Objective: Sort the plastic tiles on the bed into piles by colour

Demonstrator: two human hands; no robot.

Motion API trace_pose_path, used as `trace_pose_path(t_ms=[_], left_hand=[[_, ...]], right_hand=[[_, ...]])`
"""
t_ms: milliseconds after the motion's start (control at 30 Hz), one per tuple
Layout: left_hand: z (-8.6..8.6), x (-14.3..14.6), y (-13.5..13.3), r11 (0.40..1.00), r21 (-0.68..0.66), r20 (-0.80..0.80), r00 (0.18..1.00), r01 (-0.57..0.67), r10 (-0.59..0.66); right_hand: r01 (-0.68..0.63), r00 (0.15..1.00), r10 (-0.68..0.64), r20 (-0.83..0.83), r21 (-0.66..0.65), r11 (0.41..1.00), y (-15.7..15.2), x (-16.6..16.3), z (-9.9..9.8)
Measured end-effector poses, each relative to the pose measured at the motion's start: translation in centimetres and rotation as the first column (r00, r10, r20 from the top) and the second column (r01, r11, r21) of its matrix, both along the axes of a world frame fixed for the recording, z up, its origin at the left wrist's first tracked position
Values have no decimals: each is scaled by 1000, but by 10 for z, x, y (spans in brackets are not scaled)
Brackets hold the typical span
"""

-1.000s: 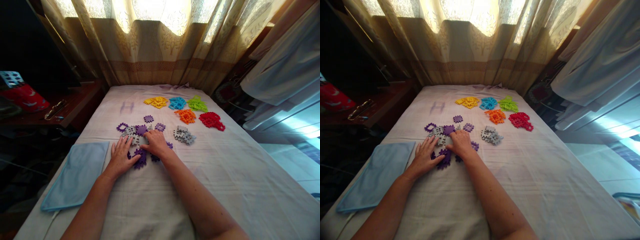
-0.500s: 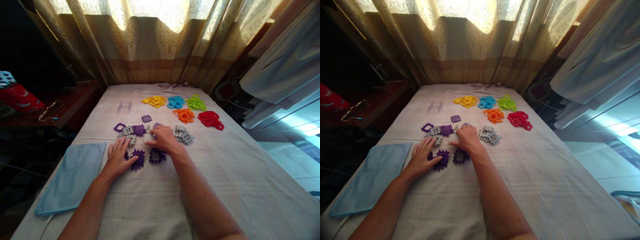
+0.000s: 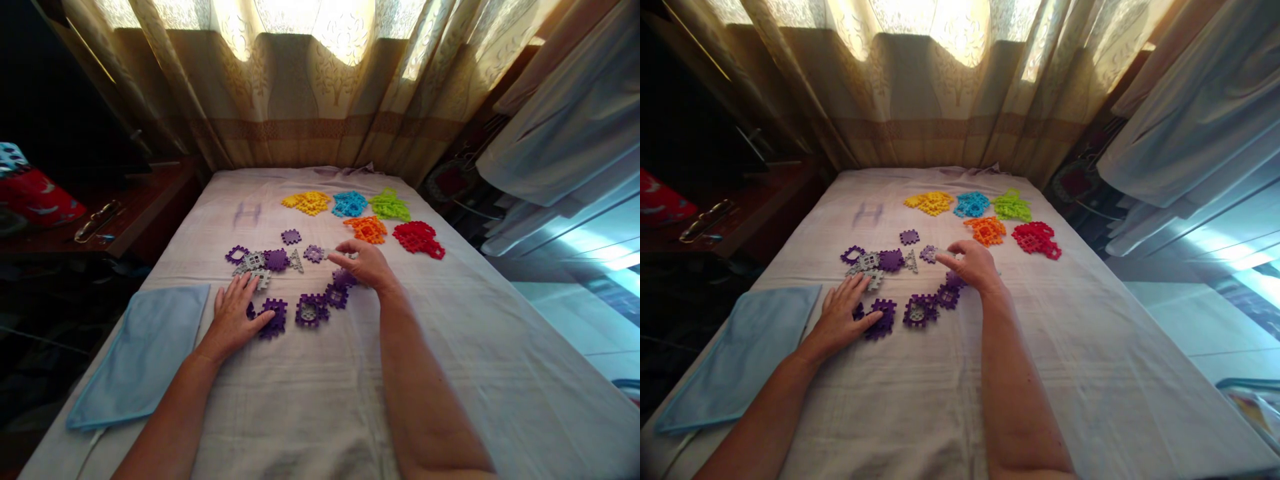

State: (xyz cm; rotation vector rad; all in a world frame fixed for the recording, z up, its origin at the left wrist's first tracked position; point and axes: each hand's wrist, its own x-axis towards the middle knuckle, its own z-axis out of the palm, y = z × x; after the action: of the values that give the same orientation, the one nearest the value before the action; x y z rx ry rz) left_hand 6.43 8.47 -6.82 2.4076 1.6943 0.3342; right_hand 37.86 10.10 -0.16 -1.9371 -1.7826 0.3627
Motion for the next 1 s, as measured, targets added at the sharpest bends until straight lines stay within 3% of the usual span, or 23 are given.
trace_pose_path(t_ms=[100, 200, 300, 500, 633, 767, 1000], left_hand=[[0, 0, 0, 1000, 1, -9, 1000, -2, 2], [-1, -1, 0, 1000, 9, -9, 1000, 1, -1], [-2, -1, 1, 1000, 18, -9, 1000, 6, -6], [-2, 0, 0, 1000, 23, -4, 1000, 4, -4], [0, 1, 0, 1000, -1, -3, 1000, 1, -1], [2, 1, 0, 1000, -19, 7, 1000, 8, -8], [1, 2, -1, 1000, 6, 14, 1000, 17, -17]], right_hand=[[142, 986, -148, 77, 83, 986, 1, 6, -4], [223, 954, -225, 200, 35, 974, 0, 17, -12], [234, 939, -218, 265, -30, 972, -1, 25, -17], [199, 945, -187, 269, -15, 980, -9, 19, -4], [126, 950, -72, 304, -162, 979, -27, -3, 0], [39, 943, 30, 332, -198, 979, -43, -30, -10], [-62, 978, 79, 195, -92, 994, -52, -61, -31]])
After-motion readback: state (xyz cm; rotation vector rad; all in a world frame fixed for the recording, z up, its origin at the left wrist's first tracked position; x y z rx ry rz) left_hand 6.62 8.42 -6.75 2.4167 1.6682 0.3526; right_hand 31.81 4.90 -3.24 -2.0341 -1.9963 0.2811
